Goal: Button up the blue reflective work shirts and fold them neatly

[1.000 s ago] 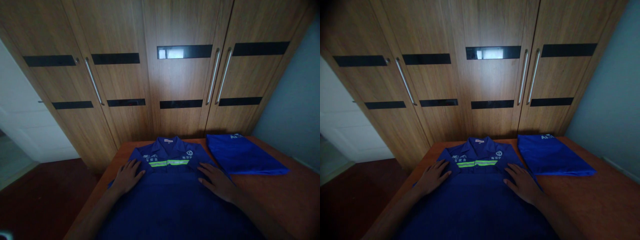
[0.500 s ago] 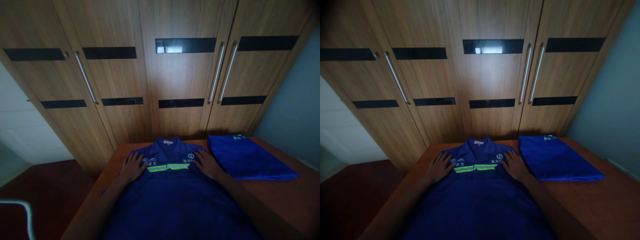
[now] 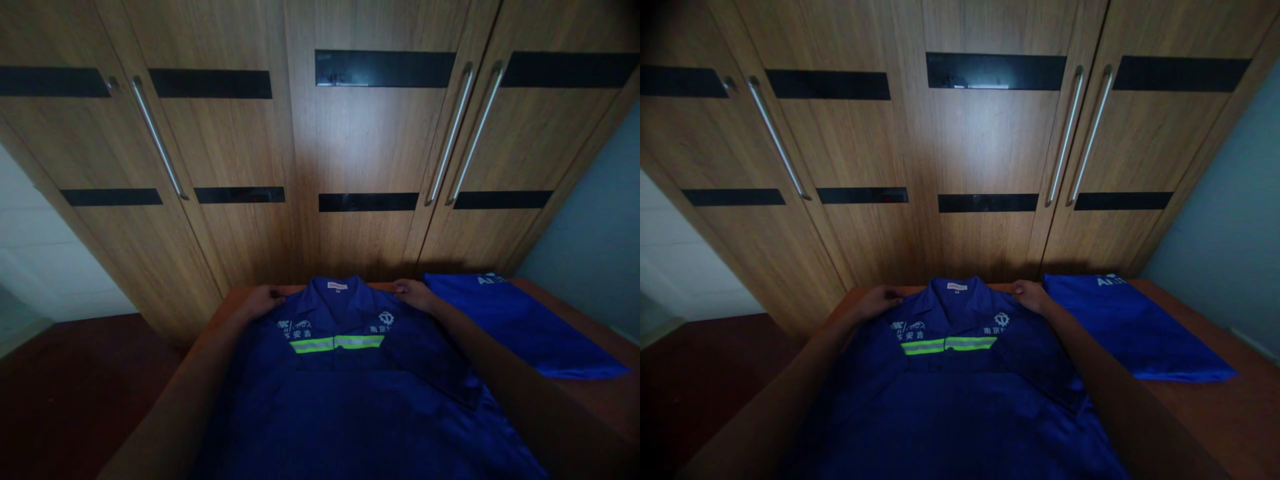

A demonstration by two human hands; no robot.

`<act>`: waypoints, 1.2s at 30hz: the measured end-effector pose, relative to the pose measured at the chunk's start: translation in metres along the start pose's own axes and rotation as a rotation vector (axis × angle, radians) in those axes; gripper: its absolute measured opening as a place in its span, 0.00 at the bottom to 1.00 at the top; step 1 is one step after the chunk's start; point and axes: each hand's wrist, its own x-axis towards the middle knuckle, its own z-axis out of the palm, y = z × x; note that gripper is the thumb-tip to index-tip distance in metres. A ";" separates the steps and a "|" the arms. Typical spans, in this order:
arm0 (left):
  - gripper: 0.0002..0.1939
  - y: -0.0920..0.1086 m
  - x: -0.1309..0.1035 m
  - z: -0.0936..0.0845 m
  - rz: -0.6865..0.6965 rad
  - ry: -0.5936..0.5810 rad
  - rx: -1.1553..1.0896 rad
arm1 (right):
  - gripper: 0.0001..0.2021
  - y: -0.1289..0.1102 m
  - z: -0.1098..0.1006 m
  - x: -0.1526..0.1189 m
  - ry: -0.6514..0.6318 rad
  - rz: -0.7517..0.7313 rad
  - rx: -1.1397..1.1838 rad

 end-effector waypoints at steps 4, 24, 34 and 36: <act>0.12 -0.009 0.006 -0.010 0.036 -0.119 -0.078 | 0.12 0.005 -0.002 0.009 -0.088 0.030 0.099; 0.18 0.028 -0.105 -0.065 0.182 0.193 -0.290 | 0.18 -0.035 -0.081 -0.101 0.241 -0.176 0.440; 0.08 -0.015 -0.270 -0.006 0.444 0.077 0.062 | 0.11 -0.016 -0.011 -0.286 0.180 -0.344 -0.037; 0.08 -0.019 -0.281 0.010 0.478 0.115 0.116 | 0.11 -0.012 0.008 -0.299 0.155 -0.328 -0.106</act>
